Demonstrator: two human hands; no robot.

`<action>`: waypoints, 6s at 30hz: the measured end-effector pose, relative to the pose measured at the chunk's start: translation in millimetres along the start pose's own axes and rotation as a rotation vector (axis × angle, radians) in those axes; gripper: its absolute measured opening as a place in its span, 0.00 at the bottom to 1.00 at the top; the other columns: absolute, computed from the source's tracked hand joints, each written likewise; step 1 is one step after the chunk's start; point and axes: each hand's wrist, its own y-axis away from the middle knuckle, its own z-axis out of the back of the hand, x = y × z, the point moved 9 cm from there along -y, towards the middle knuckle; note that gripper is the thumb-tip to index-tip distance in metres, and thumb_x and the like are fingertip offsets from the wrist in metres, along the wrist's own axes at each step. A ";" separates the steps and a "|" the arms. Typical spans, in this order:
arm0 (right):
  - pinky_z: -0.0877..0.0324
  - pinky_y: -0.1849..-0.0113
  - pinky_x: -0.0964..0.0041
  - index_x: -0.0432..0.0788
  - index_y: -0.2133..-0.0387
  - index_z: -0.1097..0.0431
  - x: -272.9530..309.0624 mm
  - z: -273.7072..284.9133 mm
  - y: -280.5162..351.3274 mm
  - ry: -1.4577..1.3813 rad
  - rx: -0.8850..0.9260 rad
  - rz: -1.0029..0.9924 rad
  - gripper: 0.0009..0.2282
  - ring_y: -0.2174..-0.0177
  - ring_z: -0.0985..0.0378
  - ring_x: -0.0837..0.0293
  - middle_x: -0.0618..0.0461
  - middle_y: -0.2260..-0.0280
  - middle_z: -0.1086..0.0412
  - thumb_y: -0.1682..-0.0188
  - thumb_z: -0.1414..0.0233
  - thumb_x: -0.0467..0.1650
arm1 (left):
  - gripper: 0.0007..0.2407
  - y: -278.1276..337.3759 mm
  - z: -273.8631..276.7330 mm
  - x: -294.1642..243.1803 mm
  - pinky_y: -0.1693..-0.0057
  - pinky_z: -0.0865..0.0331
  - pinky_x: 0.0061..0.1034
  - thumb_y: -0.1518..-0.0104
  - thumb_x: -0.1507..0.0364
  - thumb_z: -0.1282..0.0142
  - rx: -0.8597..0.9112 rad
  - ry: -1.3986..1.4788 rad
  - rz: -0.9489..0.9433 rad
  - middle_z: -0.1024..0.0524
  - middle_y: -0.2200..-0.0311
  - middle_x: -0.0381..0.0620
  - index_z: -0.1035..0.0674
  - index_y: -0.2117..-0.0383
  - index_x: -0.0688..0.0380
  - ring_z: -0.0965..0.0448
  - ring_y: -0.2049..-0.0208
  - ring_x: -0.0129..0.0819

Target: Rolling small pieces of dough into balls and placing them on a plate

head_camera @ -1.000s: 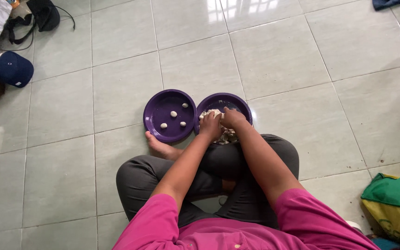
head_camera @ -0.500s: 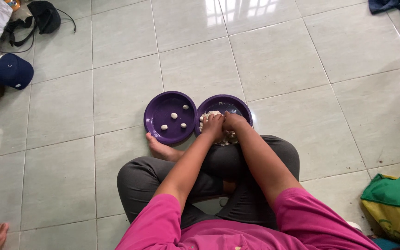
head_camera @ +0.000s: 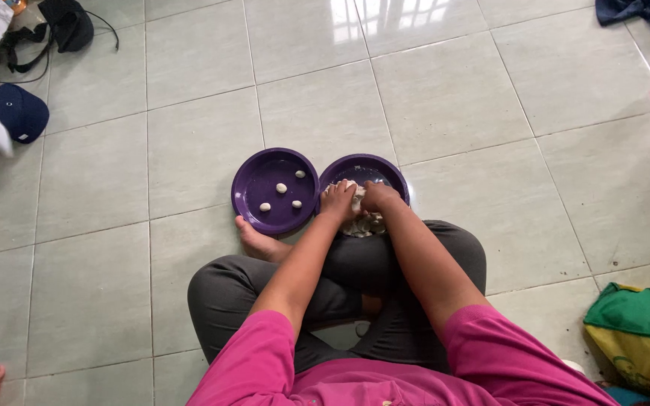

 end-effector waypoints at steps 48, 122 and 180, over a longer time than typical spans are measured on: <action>0.23 0.60 0.43 0.34 0.68 0.21 11.5 50.9 37.8 -0.116 -0.289 0.052 0.10 0.62 0.18 0.37 0.37 0.68 0.22 0.57 0.46 0.30 | 0.11 6.3 19.3 24.9 0.50 0.25 0.40 0.45 0.69 0.43 -0.316 0.372 -0.055 0.26 0.68 0.42 0.28 0.57 0.40 0.19 0.60 0.47; 0.28 0.69 0.61 0.45 0.65 0.21 191.0 64.7 312.6 -0.522 -1.030 0.859 0.15 0.67 0.25 0.50 0.50 0.61 0.24 0.67 0.31 0.25 | 0.13 172.8 102.0 74.4 0.48 0.20 0.33 0.41 0.78 0.39 -0.212 2.342 -0.092 0.17 0.56 0.52 0.22 0.50 0.58 0.15 0.56 0.42; 0.31 0.53 0.56 0.50 0.65 0.18 196.8 55.9 347.7 -0.248 -1.420 1.037 0.09 0.56 0.27 0.45 0.50 0.57 0.25 0.59 0.32 0.35 | 0.14 174.5 117.8 67.2 0.50 0.20 0.37 0.43 0.85 0.41 -0.186 2.382 -0.309 0.15 0.65 0.48 0.24 0.53 0.57 0.14 0.60 0.39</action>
